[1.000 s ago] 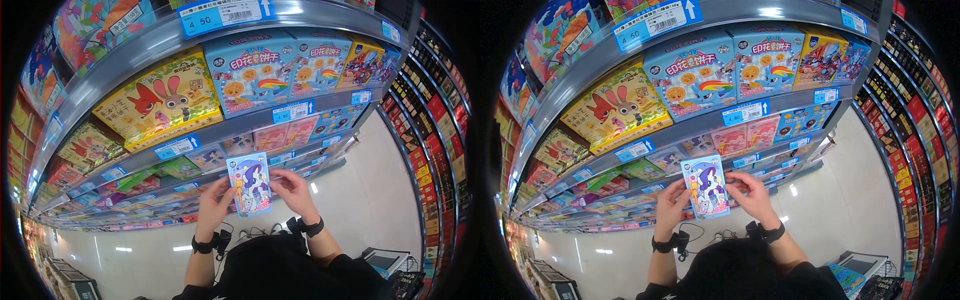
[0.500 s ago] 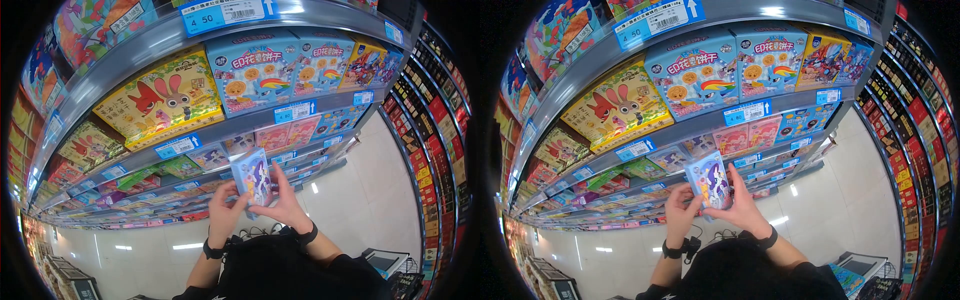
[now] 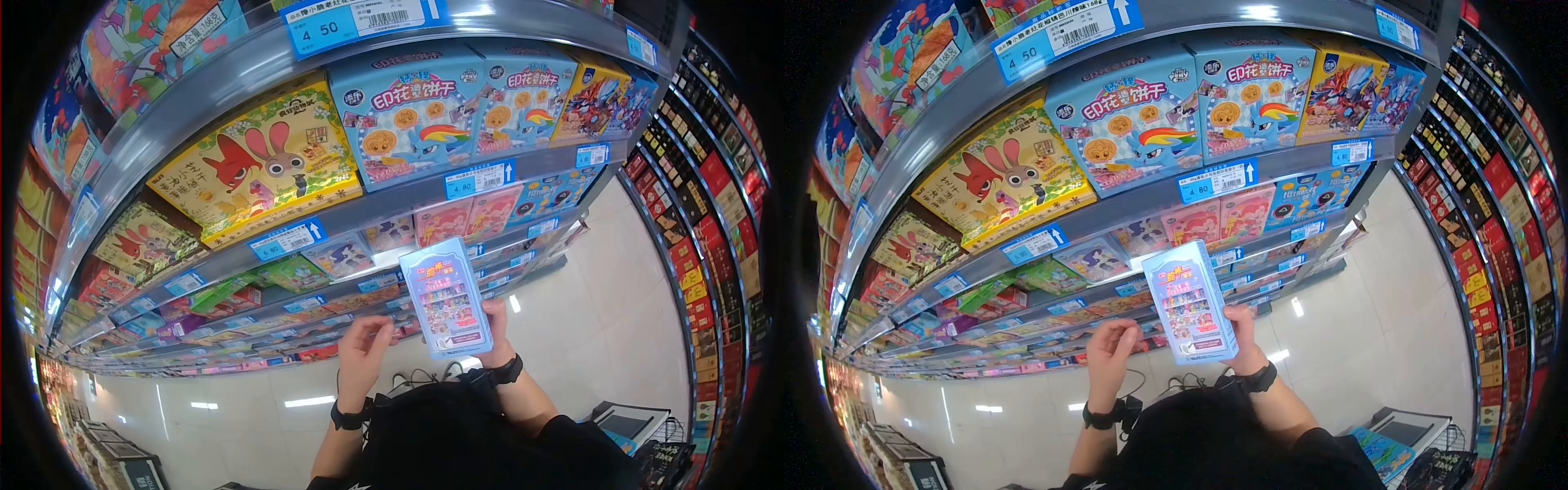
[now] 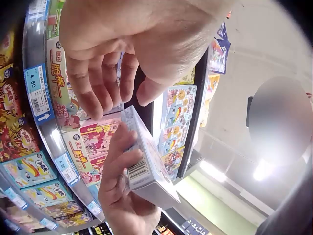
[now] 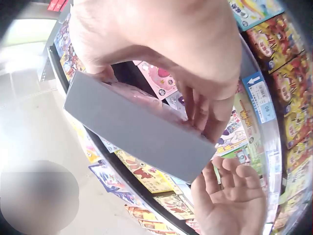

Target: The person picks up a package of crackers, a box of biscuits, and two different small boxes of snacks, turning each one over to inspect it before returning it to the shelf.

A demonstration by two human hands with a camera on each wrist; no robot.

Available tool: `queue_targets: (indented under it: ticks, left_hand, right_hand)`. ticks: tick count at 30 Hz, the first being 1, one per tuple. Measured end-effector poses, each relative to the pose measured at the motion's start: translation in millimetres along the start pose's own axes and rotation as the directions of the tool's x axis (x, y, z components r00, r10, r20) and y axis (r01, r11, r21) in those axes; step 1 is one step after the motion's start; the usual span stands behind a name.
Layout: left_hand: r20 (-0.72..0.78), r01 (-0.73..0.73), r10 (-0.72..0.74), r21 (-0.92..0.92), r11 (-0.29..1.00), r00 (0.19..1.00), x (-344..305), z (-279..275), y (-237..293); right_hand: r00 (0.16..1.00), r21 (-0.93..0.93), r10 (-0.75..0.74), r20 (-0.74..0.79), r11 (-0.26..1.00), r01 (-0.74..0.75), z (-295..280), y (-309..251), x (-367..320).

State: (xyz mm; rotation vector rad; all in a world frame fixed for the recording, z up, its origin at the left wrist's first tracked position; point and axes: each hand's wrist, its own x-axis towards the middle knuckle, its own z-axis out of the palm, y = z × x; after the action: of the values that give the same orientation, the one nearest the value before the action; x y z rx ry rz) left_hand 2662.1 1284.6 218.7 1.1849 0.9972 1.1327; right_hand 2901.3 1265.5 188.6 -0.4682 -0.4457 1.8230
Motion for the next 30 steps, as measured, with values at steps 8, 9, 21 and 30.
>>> queue_targets:
  ticks: [8,9,21,30]
  left_hand:
    - [0.002,-0.032,0.032,-0.019,0.999,0.999,-1.8,-1.7,-3.3]
    - [0.002,-0.032,0.032,-0.019,0.999,0.999,-2.0,-2.2,-3.1]
    - [0.012,-0.023,0.023,-0.022,0.999,1.0,-3.9,-2.6,-2.9]
    - [0.042,-0.002,0.003,-0.034,0.999,0.999,-4.7,-3.0,-6.1]
  right_hand:
    - [0.993,0.052,0.023,0.113,0.998,-0.029,13.6,-6.3,2.4]
    - [0.993,0.052,0.023,0.113,0.998,-0.029,14.1,-6.6,2.5]
    - [0.989,0.043,0.015,0.147,0.999,-0.022,14.0,-3.8,2.9]
    - [0.999,0.038,0.043,0.033,0.998,-0.044,20.9,-4.7,2.3]
